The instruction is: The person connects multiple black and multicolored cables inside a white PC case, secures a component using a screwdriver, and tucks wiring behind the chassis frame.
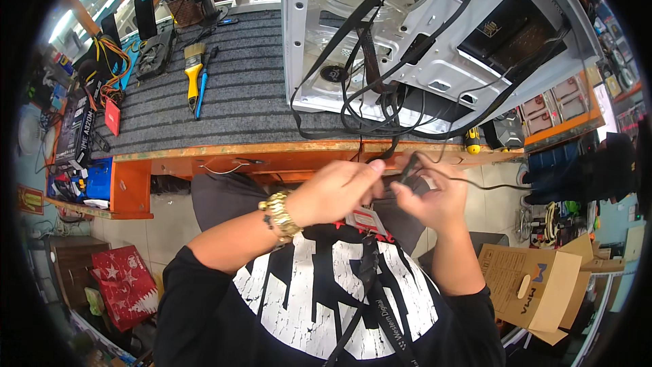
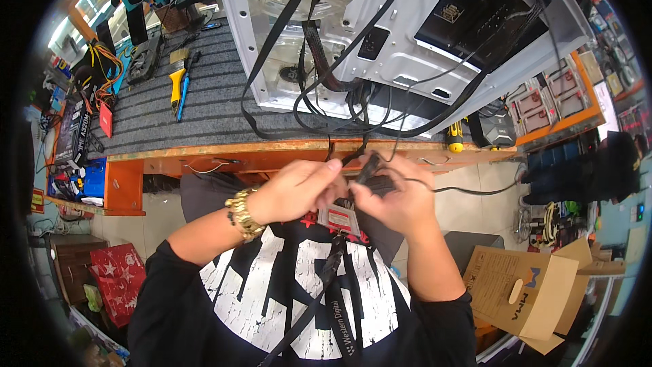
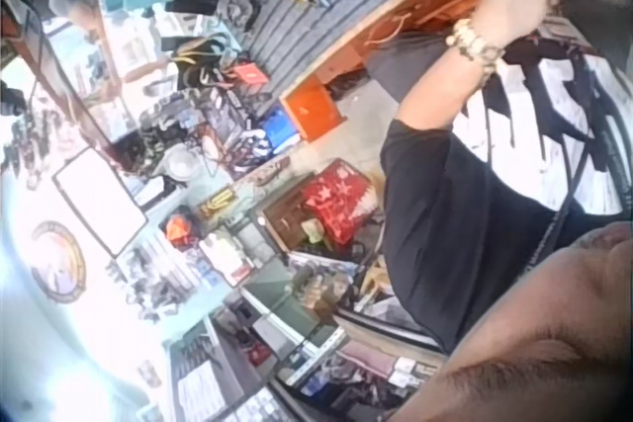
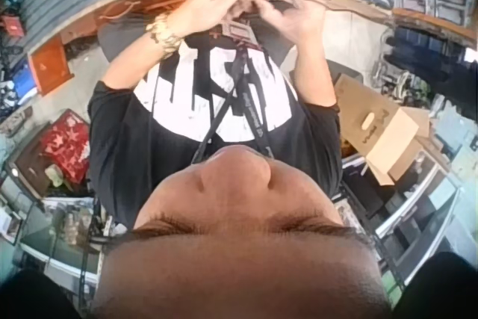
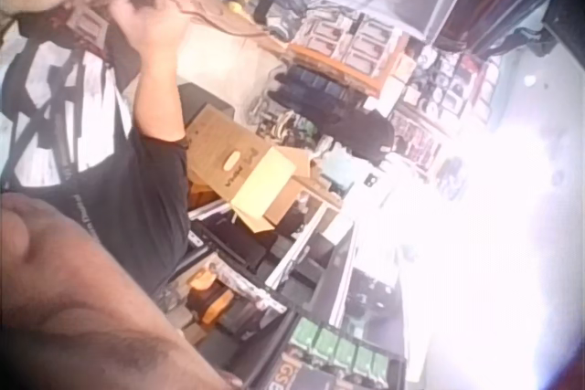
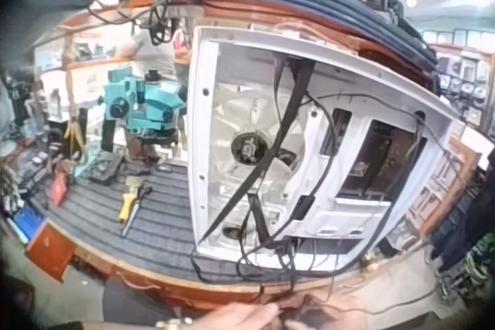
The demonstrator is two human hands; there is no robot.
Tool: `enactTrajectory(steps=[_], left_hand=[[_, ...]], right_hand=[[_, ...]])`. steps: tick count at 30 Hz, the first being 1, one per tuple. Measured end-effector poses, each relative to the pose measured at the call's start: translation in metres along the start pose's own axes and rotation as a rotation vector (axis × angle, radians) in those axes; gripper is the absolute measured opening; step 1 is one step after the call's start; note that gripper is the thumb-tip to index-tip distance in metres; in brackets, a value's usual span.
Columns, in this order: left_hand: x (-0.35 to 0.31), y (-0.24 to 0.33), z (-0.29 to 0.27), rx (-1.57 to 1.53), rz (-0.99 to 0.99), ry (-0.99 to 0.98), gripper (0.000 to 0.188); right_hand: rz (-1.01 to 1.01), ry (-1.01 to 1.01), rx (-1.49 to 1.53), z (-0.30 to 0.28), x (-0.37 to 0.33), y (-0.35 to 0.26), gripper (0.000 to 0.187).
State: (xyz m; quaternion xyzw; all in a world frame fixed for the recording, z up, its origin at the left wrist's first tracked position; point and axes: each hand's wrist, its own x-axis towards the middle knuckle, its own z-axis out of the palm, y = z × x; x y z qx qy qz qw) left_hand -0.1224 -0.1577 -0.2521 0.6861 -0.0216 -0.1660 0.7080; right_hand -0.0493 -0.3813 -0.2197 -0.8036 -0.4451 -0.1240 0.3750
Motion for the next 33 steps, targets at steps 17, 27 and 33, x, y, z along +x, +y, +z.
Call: enactTrajectory(steps=[17, 27, 33], left_hand=[[0.046, -0.108, -0.007, 0.644, 0.152, 0.344, 0.034], [-0.027, -0.05, -0.047, 0.672, 0.342, 0.606, 0.033], [-0.035, -0.016, -0.05, 0.295, 0.155, 0.45, 0.027]], right_hand=[[0.271, 0.002, 0.362, 0.007, -0.017, 0.016, 0.031], [0.507, -0.197, 0.796, 0.009, -0.018, 0.019, 0.039], [0.45, -0.363, 1.161, 0.037, -0.008, 0.018, 0.039]])
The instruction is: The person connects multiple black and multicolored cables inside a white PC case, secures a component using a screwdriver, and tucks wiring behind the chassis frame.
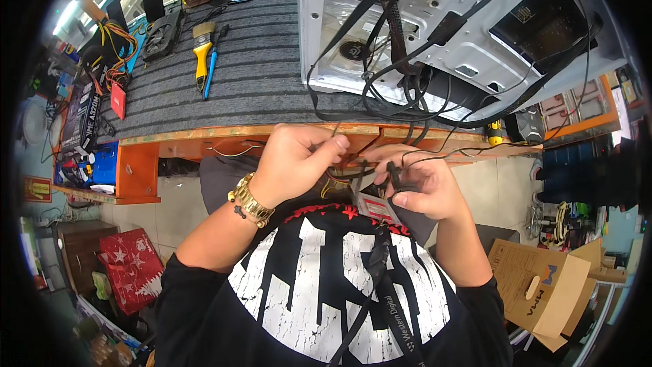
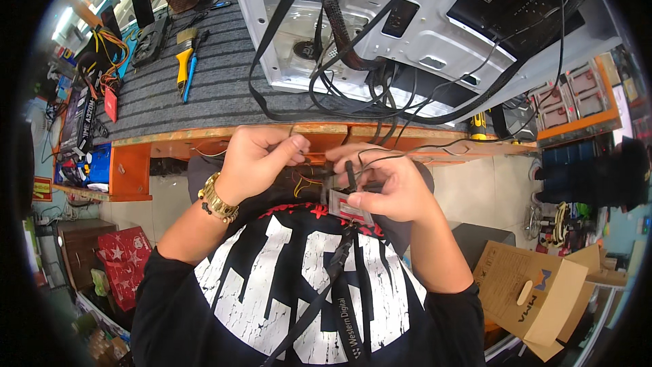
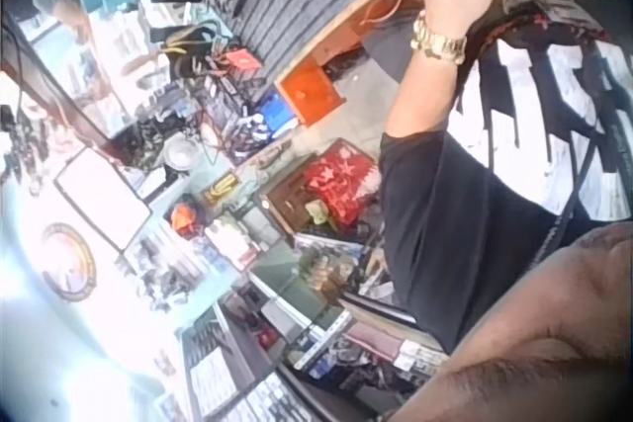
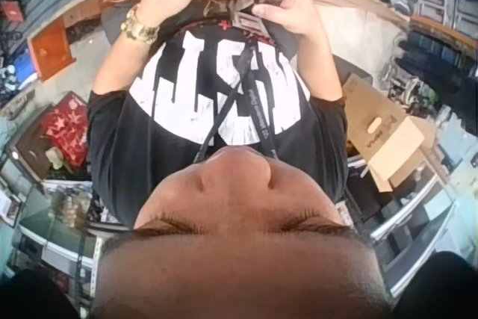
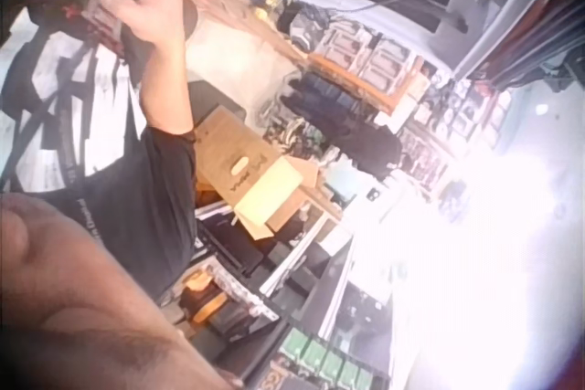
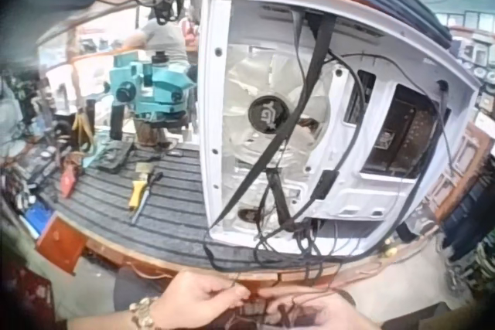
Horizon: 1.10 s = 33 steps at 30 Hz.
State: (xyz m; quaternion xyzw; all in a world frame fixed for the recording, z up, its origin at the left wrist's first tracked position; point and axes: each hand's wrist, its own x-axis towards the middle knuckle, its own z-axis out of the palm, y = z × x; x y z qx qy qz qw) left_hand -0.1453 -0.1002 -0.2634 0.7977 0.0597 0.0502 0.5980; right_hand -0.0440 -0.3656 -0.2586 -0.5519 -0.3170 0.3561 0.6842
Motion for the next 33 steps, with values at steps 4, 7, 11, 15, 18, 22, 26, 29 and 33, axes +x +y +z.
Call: enactTrajectory(steps=[4, 7, 11, 15, 18, 22, 26, 29, 33], left_hand=[[0.005, 0.007, -0.001, -0.257, -0.006, -0.127, 0.036], [0.01, 0.018, -0.011, -0.411, 0.0, -0.194, 0.042], [0.012, 0.024, -0.024, -0.651, 0.039, -0.216, 0.04], [0.013, 0.028, -0.032, -0.45, 0.234, -0.075, 0.037], [0.012, 0.03, -0.051, -0.041, 0.427, -0.044, 0.037], [0.007, 0.028, -0.059, -0.248, 0.242, -0.011, 0.036], [0.011, 0.034, -0.04, -0.777, 0.006, -0.11, 0.036], [0.017, 0.036, -0.015, -0.912, 0.022, -0.13, 0.035], [0.023, 0.04, 0.012, -1.004, 0.062, -0.118, 0.036]], right_hand=[[0.236, -0.079, -0.219, -0.004, 0.013, -0.007, 0.039], [0.345, -0.023, -0.29, -0.011, 0.014, -0.01, 0.039], [0.461, 0.038, -0.52, -0.019, 0.014, -0.03, 0.043], [0.487, 0.089, -0.781, -0.027, 0.01, -0.038, 0.047], [0.51, 0.052, -0.866, -0.036, 0.008, -0.046, 0.047], [0.529, 0.173, -0.77, -0.037, 0.002, -0.054, 0.044], [0.378, 0.002, -0.515, -0.035, -0.002, -0.041, 0.045], [0.166, -0.128, -0.254, -0.027, 0.003, -0.032, 0.044], [0.158, -0.297, 0.002, -0.022, 0.005, -0.022, 0.045]])
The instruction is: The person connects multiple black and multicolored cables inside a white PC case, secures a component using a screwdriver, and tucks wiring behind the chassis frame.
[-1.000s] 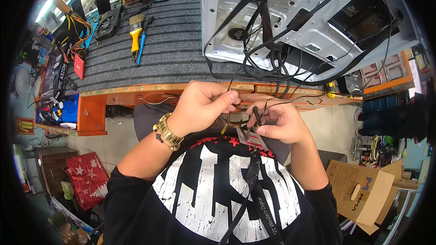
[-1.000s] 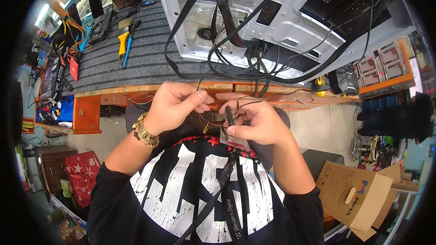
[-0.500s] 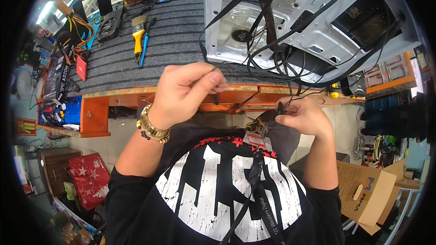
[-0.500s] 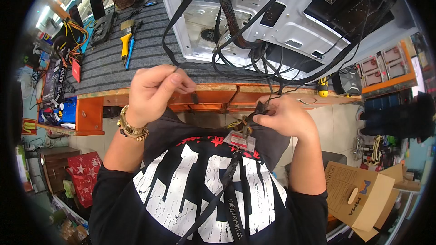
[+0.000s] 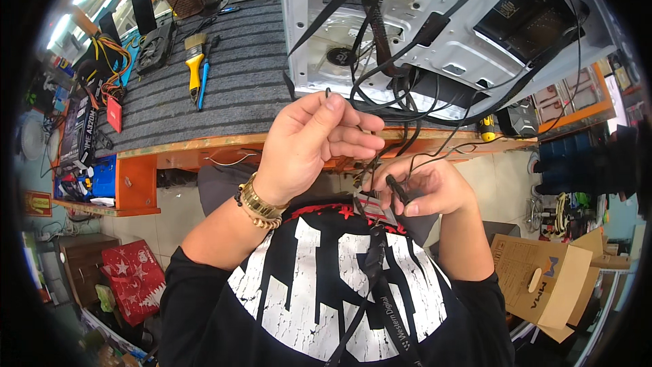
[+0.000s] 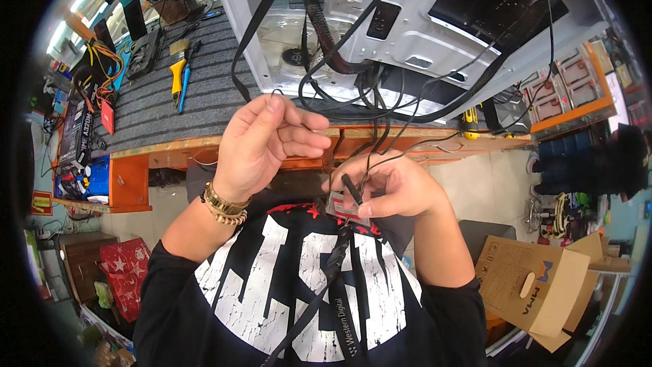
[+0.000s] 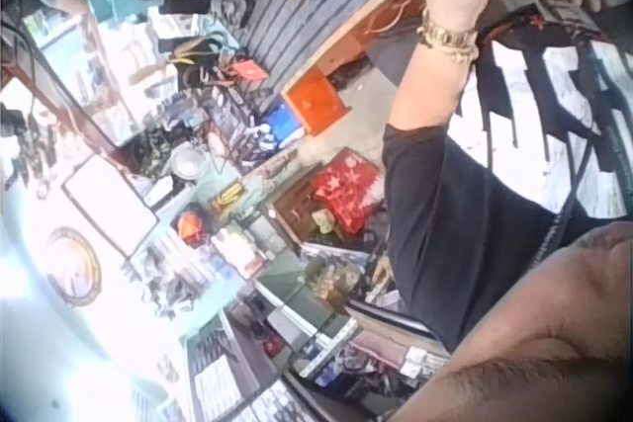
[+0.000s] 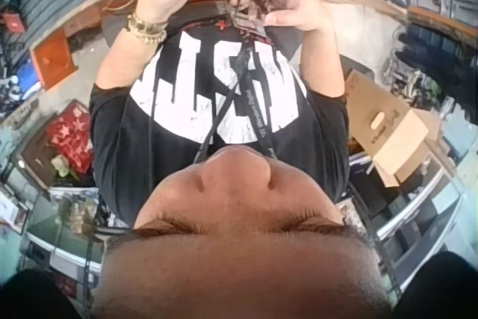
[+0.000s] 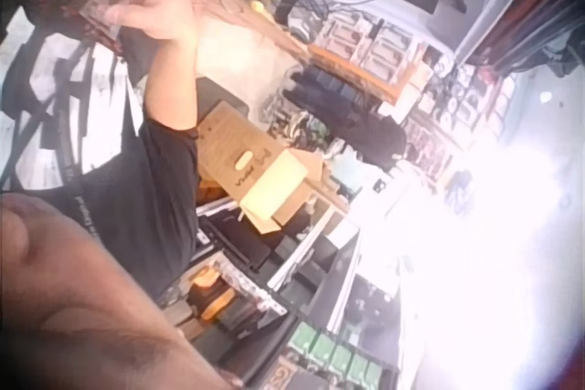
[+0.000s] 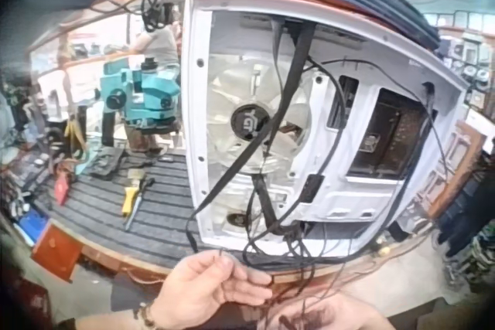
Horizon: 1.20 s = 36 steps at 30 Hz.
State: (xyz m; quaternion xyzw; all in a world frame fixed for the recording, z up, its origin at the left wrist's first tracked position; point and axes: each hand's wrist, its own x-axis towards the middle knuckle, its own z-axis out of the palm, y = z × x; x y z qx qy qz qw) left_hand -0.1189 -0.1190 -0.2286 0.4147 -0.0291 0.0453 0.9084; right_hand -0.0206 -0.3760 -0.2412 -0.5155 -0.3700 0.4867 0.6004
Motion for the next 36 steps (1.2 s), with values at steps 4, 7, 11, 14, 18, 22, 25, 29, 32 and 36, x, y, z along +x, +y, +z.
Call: enactTrajectory(steps=[4, 7, 11, 14, 18, 22, 25, 29, 32, 36], left_hand=[[0.005, -0.014, -0.001, 0.11, 0.047, 0.009, 0.032], [0.001, -0.016, 0.001, 0.401, 0.032, -0.009, 0.03], [-0.012, -0.014, -0.01, 1.011, -0.166, -0.09, 0.024], [-0.023, -0.007, -0.001, 1.037, 0.079, -0.313, 0.021], [-0.02, -0.008, 0.018, 1.255, 0.414, -0.392, 0.024], [-0.016, -0.024, 0.007, 1.266, 0.465, -0.425, 0.022], [-0.028, -0.033, 0.002, 0.773, -0.014, -0.194, 0.018], [-0.024, -0.043, 0.001, 0.345, -0.08, -0.143, 0.017], [-0.02, -0.041, 0.003, 0.225, -0.16, -0.12, 0.017], [-0.019, -0.041, 0.001, 0.201, -0.184, -0.136, 0.019]], right_hand=[[-0.091, 0.006, 0.274, -0.002, -0.003, 0.009, 0.049], [-0.162, 0.111, 0.256, -0.007, -0.007, 0.014, 0.065], [-0.215, 0.175, 0.285, -0.013, -0.012, 0.012, 0.064], [-0.193, 0.208, 0.295, -0.012, -0.011, 0.012, 0.063], [-0.179, 0.196, 0.295, -0.01, -0.008, 0.012, 0.062], [-0.21, 0.22, 0.315, -0.003, -0.004, 0.004, 0.05], [-0.144, 0.387, 0.181, 0.01, -0.005, -0.005, 0.043], [-0.098, 0.574, -0.02, 0.026, -0.005, -0.01, 0.043], [-0.145, 0.63, -0.078, 0.03, -0.005, -0.006, 0.043], [-0.121, 0.682, -0.067, 0.036, 0.001, -0.013, 0.036]])
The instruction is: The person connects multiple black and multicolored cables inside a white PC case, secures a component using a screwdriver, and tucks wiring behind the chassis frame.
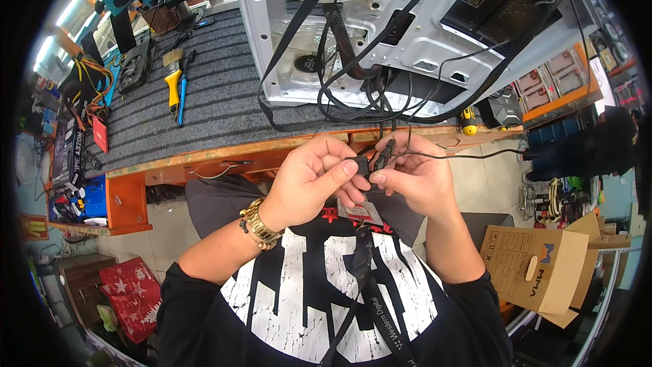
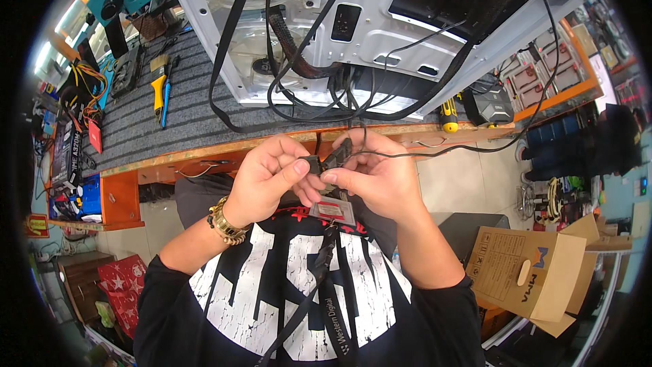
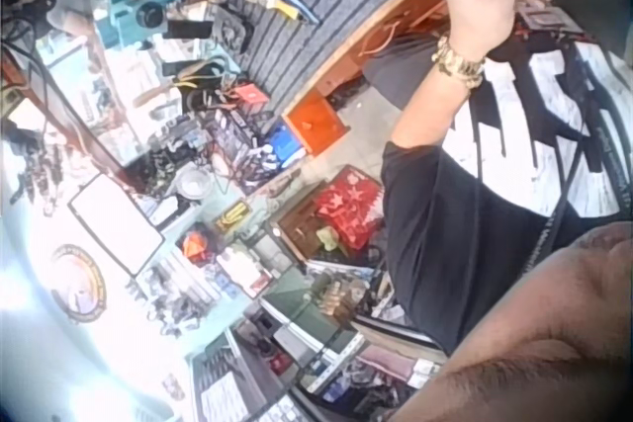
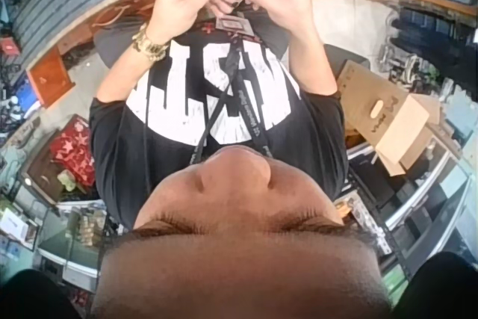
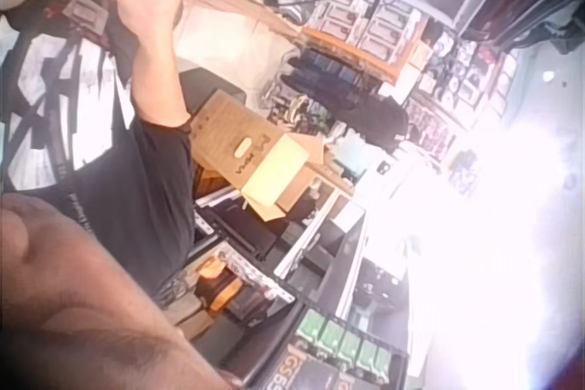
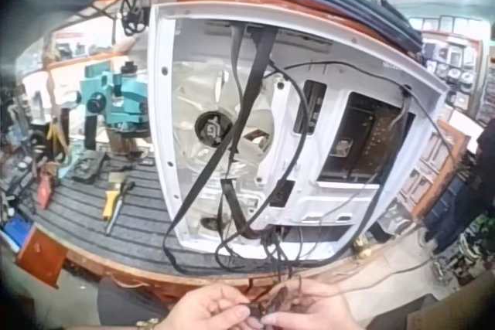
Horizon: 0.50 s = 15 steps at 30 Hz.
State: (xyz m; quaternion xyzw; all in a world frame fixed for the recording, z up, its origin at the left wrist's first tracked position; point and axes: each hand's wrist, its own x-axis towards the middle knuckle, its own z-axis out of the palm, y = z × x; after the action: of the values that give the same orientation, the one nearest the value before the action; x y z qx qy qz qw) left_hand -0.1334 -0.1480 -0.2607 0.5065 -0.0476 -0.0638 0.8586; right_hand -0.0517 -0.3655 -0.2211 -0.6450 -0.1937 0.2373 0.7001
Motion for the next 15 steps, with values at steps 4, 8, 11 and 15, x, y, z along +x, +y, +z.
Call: enactTrajectory(steps=[4, 8, 11, 15], left_hand=[[0.0, 0.001, -0.006, -0.126, -0.068, -0.037, 0.026], [0.0, 0.002, -0.008, -0.282, -0.165, -0.045, 0.035], [0.0, 0.002, -0.003, -0.265, -0.18, -0.002, 0.036], [0.001, 0.001, 0.003, -0.077, -0.135, 0.052, 0.036]], right_hand=[[-0.011, -0.042, -0.026, -0.003, 0.0, 0.005, 0.029], [-0.001, 0.022, -0.035, -0.003, 0.001, 0.007, 0.023], [-0.007, 0.045, -0.03, -0.004, 0.001, 0.009, 0.02], [-0.015, 0.055, -0.035, -0.003, 0.002, 0.009, 0.018]])
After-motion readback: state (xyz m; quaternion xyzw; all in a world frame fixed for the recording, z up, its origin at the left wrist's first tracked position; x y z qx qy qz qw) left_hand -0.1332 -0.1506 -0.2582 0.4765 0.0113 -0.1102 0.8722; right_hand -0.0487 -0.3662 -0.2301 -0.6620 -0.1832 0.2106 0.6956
